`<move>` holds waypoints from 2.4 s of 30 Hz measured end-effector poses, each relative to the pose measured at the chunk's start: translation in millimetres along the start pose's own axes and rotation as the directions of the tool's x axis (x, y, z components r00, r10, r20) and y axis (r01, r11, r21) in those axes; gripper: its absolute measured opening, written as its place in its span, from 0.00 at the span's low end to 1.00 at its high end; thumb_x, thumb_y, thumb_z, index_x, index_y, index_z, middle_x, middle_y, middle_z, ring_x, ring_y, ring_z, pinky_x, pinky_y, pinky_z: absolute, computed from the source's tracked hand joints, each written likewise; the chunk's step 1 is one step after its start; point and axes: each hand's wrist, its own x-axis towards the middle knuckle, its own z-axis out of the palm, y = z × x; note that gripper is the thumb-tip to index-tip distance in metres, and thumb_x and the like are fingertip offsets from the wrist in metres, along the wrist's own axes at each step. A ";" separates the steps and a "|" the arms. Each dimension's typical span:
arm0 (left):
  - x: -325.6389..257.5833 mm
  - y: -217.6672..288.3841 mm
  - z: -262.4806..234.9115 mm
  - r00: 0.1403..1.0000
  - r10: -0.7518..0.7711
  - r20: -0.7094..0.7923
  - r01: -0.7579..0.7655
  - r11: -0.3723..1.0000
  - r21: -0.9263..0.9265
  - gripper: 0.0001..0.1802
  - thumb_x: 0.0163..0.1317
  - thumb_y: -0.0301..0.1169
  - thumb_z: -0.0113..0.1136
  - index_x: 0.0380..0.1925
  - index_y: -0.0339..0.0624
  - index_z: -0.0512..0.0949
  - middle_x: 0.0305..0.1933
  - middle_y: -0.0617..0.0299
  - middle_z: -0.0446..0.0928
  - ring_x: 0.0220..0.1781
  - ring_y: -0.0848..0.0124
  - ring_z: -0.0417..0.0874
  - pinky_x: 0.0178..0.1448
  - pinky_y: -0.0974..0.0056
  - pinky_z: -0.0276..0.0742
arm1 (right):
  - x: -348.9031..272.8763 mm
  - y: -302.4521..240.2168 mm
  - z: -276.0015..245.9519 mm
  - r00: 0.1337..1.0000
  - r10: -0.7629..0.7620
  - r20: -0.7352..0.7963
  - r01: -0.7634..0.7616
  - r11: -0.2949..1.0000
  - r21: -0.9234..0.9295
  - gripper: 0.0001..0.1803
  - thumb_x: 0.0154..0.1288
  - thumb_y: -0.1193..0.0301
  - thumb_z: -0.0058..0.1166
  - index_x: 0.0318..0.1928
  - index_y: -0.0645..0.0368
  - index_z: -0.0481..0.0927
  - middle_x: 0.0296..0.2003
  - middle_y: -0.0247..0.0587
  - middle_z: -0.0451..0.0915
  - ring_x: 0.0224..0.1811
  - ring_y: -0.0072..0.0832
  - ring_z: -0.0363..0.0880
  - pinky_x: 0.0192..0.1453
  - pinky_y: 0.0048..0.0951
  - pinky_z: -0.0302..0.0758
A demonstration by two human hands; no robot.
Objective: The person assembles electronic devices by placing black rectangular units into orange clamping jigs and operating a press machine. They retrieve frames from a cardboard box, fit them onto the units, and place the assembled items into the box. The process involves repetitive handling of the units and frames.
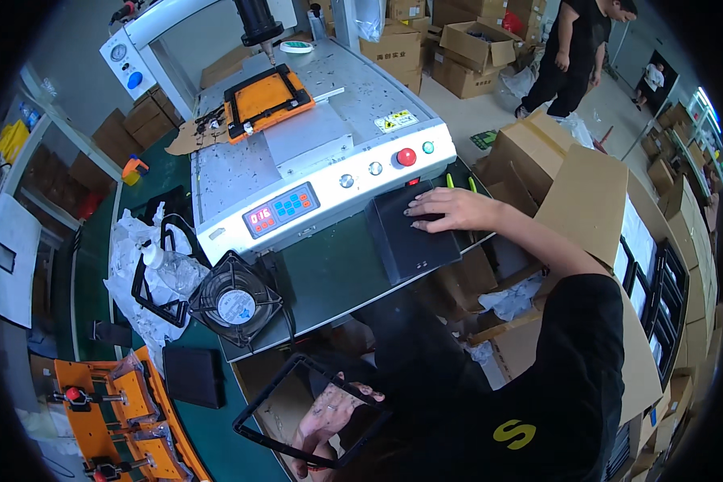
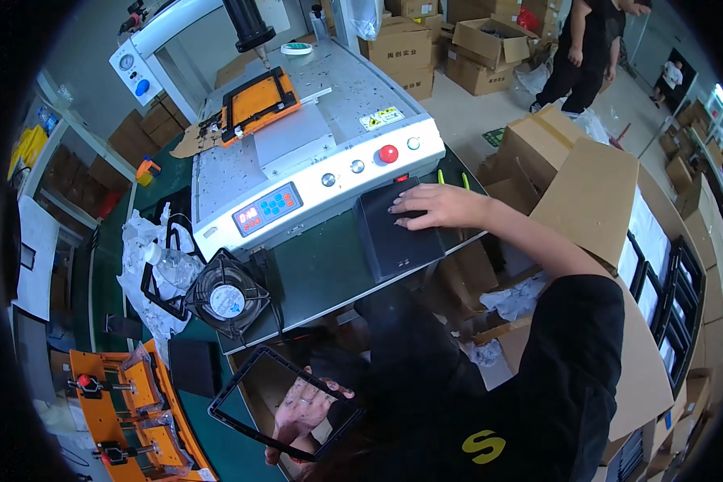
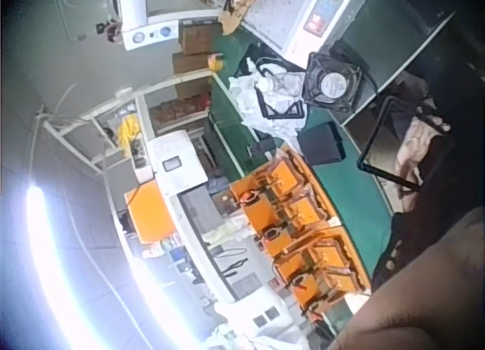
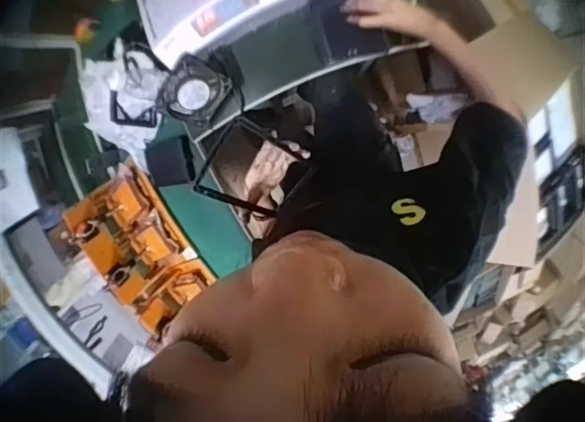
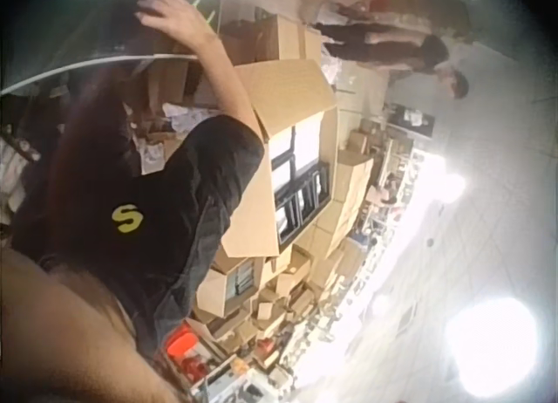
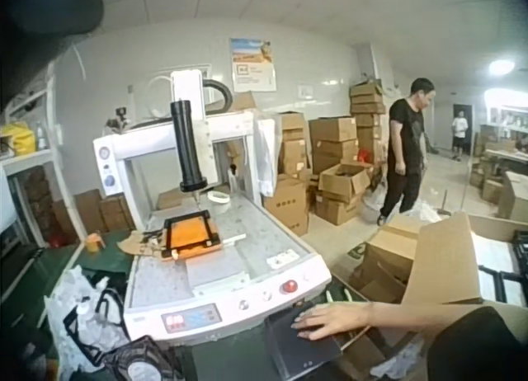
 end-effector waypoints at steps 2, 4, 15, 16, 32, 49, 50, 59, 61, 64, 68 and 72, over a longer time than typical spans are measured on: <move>1.6 -2.1 2.3 1.000 -0.001 -0.012 0.001 1.000 0.003 0.52 0.51 0.55 0.55 0.70 0.39 0.46 0.68 0.42 0.55 0.68 0.46 0.57 0.71 0.47 0.55 | -6.6 4.7 -5.1 0.994 0.027 0.110 -0.024 0.999 -0.024 0.16 0.58 0.74 0.46 0.48 0.54 0.76 0.57 0.39 0.73 0.60 0.35 0.72 0.64 0.37 0.71; 4.4 -4.2 3.7 1.000 -0.001 -0.018 0.001 1.000 0.005 0.53 0.50 0.56 0.56 0.70 0.39 0.46 0.68 0.42 0.54 0.69 0.46 0.57 0.71 0.47 0.54 | -6.4 -3.2 -12.4 0.986 0.148 0.076 -0.137 0.981 -0.135 0.18 0.58 0.74 0.46 0.50 0.53 0.78 0.57 0.41 0.73 0.61 0.37 0.71 0.64 0.37 0.71; 35.9 -15.9 5.3 0.998 -0.061 -0.015 0.061 0.998 -0.008 0.62 0.43 0.60 0.63 0.70 0.36 0.45 0.69 0.38 0.52 0.70 0.41 0.55 0.73 0.47 0.53 | 45.5 -160.7 16.9 0.467 0.875 -0.125 -0.884 0.468 -0.027 0.41 0.61 0.52 0.54 0.67 0.65 0.59 0.65 0.68 0.56 0.69 0.62 0.51 0.72 0.54 0.47; 42.9 -17.4 4.6 0.996 -0.089 -0.028 0.089 0.996 -0.009 0.63 0.42 0.61 0.63 0.70 0.36 0.45 0.69 0.38 0.52 0.70 0.41 0.55 0.73 0.47 0.53 | 42.9 -168.0 15.3 0.431 0.897 -0.094 -0.902 0.430 -0.034 0.41 0.60 0.52 0.54 0.67 0.64 0.59 0.65 0.68 0.56 0.69 0.62 0.51 0.72 0.53 0.47; 128.4 -26.6 5.9 0.972 0.047 -0.232 -0.061 0.997 -0.052 0.77 0.27 0.65 0.74 0.70 0.33 0.42 0.70 0.31 0.47 0.71 0.32 0.50 0.75 0.44 0.47 | 6.6 -130.6 -70.1 0.179 0.932 0.316 -0.259 -0.265 0.929 0.34 0.60 0.55 0.51 0.61 0.65 0.69 0.56 0.60 0.72 0.59 0.44 0.72 0.62 0.35 0.67; 138.5 -41.1 18.6 0.993 0.094 -0.073 -0.099 0.993 -0.063 0.67 0.39 0.67 0.64 0.70 0.39 0.45 0.72 0.45 0.51 0.73 0.51 0.54 0.74 0.49 0.52 | 110.9 -220.7 -40.5 0.659 0.653 -0.373 -0.387 0.720 0.576 0.35 0.39 0.50 0.58 0.48 0.58 0.84 0.59 0.65 0.66 0.58 0.55 0.67 0.62 0.50 0.64; 139.2 -42.0 18.2 0.993 0.099 -0.062 -0.103 0.993 -0.063 0.66 0.40 0.67 0.63 0.70 0.40 0.45 0.72 0.45 0.51 0.73 0.51 0.54 0.74 0.48 0.52 | 110.2 -222.0 -39.4 0.669 0.648 -0.365 -0.385 0.722 0.575 0.35 0.39 0.50 0.58 0.48 0.58 0.84 0.59 0.65 0.66 0.58 0.55 0.67 0.62 0.50 0.64; 141.2 -48.0 14.6 0.990 0.140 0.019 -0.138 0.986 -0.089 0.57 0.50 0.66 0.55 0.71 0.44 0.46 0.73 0.45 0.49 0.74 0.50 0.51 0.74 0.47 0.52 | 110.8 -227.6 -31.1 0.645 0.692 -0.325 -0.415 0.674 0.611 0.37 0.34 0.55 0.64 0.52 0.49 0.82 0.62 0.60 0.63 0.60 0.56 0.64 0.62 0.50 0.63; 144.4 -50.7 12.4 0.987 0.155 0.039 -0.151 0.984 -0.093 0.56 0.52 0.66 0.53 0.71 0.45 0.46 0.73 0.45 0.48 0.74 0.49 0.51 0.74 0.46 0.52 | 112.8 -229.1 -35.2 0.629 0.721 -0.291 -0.433 0.636 0.639 0.36 0.37 0.55 0.64 0.53 0.47 0.81 0.63 0.58 0.63 0.61 0.55 0.62 0.63 0.49 0.61; 149.4 -57.1 8.8 0.980 0.185 0.079 -0.176 0.978 -0.113 0.53 0.56 0.66 0.50 0.71 0.46 0.46 0.73 0.45 0.48 0.74 0.49 0.50 0.74 0.46 0.52 | 110.7 -226.8 -45.0 0.727 0.665 -0.168 -0.552 0.713 0.433 0.34 0.42 0.52 0.64 0.55 0.44 0.80 0.65 0.54 0.62 0.65 0.54 0.58 0.66 0.48 0.55; 144.9 -61.4 4.8 0.995 0.075 -0.061 -0.085 0.979 -0.184 0.48 0.61 0.62 0.48 0.71 0.45 0.47 0.71 0.44 0.53 0.71 0.49 0.58 0.71 0.47 0.58 | 91.3 -202.1 -51.2 0.633 0.749 -0.193 -0.411 0.537 0.736 0.42 0.51 0.50 0.60 0.64 0.57 0.68 0.67 0.54 0.59 0.71 0.55 0.50 0.69 0.51 0.47; 131.1 -54.4 1.1 0.979 -0.057 -0.197 0.055 0.998 -0.014 0.39 0.66 0.52 0.49 0.69 0.40 0.52 0.67 0.45 0.62 0.66 0.55 0.67 0.67 0.52 0.66 | 78.7 -192.5 -41.3 0.619 0.695 0.367 -0.133 -0.367 0.921 0.24 0.71 0.68 0.49 0.63 0.65 0.65 0.54 0.42 0.73 0.56 0.26 0.69 0.61 0.27 0.64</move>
